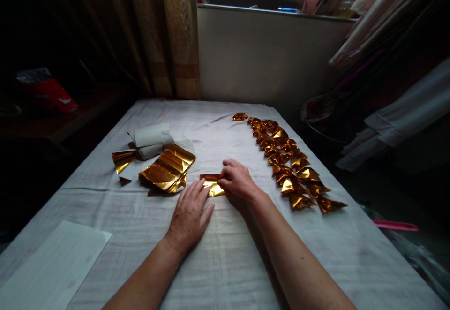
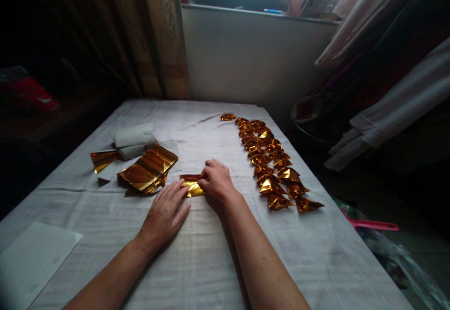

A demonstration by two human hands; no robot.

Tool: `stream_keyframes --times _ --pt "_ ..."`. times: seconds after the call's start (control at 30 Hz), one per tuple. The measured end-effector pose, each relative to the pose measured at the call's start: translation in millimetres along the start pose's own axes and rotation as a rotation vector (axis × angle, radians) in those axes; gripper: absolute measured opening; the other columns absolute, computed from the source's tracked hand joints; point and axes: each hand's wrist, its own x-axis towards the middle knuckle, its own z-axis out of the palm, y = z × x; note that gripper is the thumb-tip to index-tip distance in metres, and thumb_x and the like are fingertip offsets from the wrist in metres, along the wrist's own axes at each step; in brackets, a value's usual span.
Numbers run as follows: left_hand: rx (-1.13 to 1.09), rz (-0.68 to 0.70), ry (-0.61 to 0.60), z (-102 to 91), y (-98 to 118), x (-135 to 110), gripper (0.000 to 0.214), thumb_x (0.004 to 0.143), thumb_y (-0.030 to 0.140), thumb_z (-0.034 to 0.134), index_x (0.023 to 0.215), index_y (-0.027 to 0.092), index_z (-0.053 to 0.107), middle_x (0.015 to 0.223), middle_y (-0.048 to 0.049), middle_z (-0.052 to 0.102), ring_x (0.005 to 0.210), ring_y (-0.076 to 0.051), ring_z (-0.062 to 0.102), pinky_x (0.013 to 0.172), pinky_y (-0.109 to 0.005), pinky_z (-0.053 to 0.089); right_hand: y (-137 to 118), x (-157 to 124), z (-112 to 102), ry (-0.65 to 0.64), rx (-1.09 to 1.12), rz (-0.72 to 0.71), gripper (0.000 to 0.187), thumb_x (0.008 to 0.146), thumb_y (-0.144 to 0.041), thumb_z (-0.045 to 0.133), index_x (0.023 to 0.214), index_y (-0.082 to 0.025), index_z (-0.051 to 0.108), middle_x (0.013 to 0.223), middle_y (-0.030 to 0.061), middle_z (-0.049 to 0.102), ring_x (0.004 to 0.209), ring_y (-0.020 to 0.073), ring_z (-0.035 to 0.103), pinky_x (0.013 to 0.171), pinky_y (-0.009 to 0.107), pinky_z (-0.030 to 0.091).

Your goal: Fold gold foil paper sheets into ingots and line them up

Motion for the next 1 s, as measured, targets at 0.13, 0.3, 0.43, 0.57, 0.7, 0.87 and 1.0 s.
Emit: stream_keyframes --times 0.13,0.3,0.43,0.57,0.7,0.87,1.0 --pt "0.056 -0.103 0.056 -4.1 -3.9 21.2 0.047 0.093 0.032 0.056 0.135 0.013 0.052 0.148 -0.0183 0.049 0.139 -0.034 0.041 0.115 -0.052 0.033 3.1 -17.2 16.1 0.146 0.115 -0.037 0.008 0.074 -0.019 0.073 0.080 -0.024 0.070 0.118 0.0056 0.068 0.120 0.0265 0.056 0.101 0.043 0.041" --pt "0.077 -0.140 -0.182 -15.8 -6.2 51.2 0.031 0.084 0.034 0.069 0.110 0.017 0.067 0.135 -0.0153 0.061 0.135 -0.038 0.045 0.114 -0.058 0.031 5.6 -38.3 24.5 0.229 0.199 -0.104 0.008 0.075 -0.020 0.073 0.080 -0.024 0.068 0.122 0.0067 0.068 0.129 0.0287 0.052 0.105 0.048 0.039" --pt "-0.002 -0.176 -0.217 -14.8 -7.6 53.5 0.018 0.081 0.030 0.071 0.096 0.021 0.066 0.131 -0.0106 0.065 0.132 -0.035 0.049 0.112 -0.055 0.034 5.0 -44.0 20.2 0.223 0.185 -0.031 0.031 0.073 -0.024 0.075 0.103 -0.022 0.070 0.132 0.0113 0.063 0.132 0.0307 0.049 0.108 0.050 0.037" --pt "-0.108 -0.211 -0.190 -6.8 -9.5 48.4 0.011 0.080 0.024 0.069 0.089 0.022 0.063 0.133 -0.0097 0.064 0.131 -0.032 0.052 0.111 -0.054 0.035 3.5 -43.3 16.6 0.181 0.155 0.029 0.053 0.071 -0.027 0.076 0.123 -0.021 0.065 0.140 0.0135 0.057 0.136 0.0324 0.045 0.110 0.050 0.035" --pt "-0.205 -0.168 -0.160 -1.4 -10.2 47.2 0.005 0.082 0.022 0.064 0.085 0.023 0.061 0.125 -0.0064 0.068 0.130 -0.030 0.052 0.113 -0.055 0.032 4.3 -42.9 15.2 0.156 0.145 0.006 0.040 0.073 -0.027 0.073 0.113 -0.024 0.069 0.138 0.0112 0.057 0.136 0.0318 0.044 0.109 0.050 0.035" --pt "-0.256 -0.096 -0.128 -0.9 -8.9 48.1 0.004 0.084 0.020 0.060 0.083 0.023 0.061 0.111 -0.0042 0.072 0.117 -0.026 0.059 0.112 -0.053 0.032 9.4 -41.3 13.2 0.143 0.189 0.001 0.021 0.074 -0.026 0.073 0.095 -0.024 0.071 0.135 0.0097 0.059 0.134 0.0296 0.046 0.108 0.049 0.035" --pt "-0.229 -0.081 -0.119 -2.8 -8.7 49.1 0.003 0.084 0.020 0.060 0.084 0.023 0.060 0.097 -0.0034 0.071 0.098 -0.023 0.062 0.101 -0.046 0.042 8.9 -39.7 9.4 0.127 0.180 -0.004 0.028 0.074 -0.025 0.073 0.102 -0.023 0.069 0.136 0.0105 0.058 0.133 0.0289 0.046 0.108 0.047 0.036"
